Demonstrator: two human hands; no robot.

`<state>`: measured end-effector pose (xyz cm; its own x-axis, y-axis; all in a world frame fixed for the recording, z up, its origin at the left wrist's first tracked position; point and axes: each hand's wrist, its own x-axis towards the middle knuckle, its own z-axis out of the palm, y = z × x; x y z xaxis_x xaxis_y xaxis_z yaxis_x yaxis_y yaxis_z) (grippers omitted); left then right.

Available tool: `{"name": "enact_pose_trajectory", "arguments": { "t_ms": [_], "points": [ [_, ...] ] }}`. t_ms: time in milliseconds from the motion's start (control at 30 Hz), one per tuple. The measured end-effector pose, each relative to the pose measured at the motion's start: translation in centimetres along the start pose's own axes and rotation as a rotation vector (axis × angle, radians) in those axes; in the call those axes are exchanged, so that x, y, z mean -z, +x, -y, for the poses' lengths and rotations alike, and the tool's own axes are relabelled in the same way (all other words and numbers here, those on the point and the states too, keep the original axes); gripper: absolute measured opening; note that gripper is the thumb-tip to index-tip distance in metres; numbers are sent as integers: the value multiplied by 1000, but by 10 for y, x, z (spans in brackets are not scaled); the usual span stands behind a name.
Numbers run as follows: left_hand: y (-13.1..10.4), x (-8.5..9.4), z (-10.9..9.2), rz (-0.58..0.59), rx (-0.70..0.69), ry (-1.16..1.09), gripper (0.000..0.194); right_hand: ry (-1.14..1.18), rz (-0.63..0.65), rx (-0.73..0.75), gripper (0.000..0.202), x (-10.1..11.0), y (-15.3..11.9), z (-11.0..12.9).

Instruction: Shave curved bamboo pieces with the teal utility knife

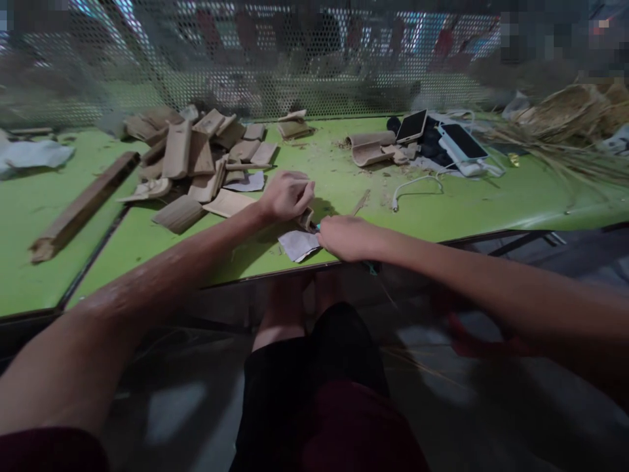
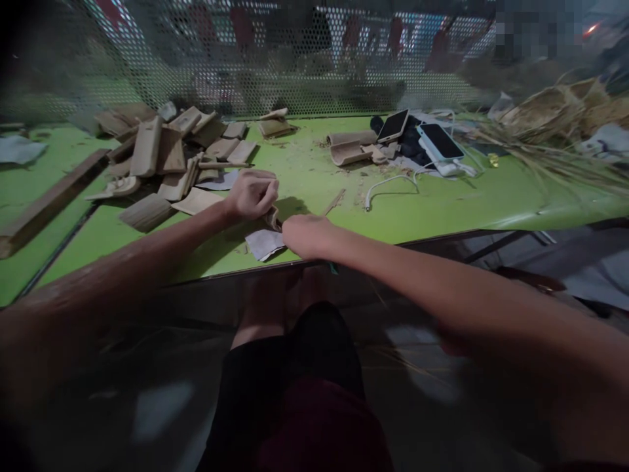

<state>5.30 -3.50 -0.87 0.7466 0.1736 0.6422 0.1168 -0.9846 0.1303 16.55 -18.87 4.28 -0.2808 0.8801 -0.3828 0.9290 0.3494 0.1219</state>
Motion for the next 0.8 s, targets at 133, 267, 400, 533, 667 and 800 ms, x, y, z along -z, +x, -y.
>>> {"name": "enact_pose_trajectory", "arguments": {
  "t_ms": [133,267,400,533,667,800],
  "points": [
    [-11,10,0,-31,-73,-7,45,76,-32,-34,32,1,-3,1],
    [-18,17,0,-24,-128,-12,43,85,4,-40,30,-2,1,-5],
    [-18,19,0,-7,-111,-17,44,193,-65,-179,31,-10,6,-12],
    [-3,23,11,-100,-6,2,47,310,-179,-342,42,-8,6,-22],
    [16,20,29,-41,73,53,49,274,-226,-381,49,-3,8,-40],
    [18,2,42,42,134,122,50,198,-138,-281,46,-3,13,-48]
  ]
}}
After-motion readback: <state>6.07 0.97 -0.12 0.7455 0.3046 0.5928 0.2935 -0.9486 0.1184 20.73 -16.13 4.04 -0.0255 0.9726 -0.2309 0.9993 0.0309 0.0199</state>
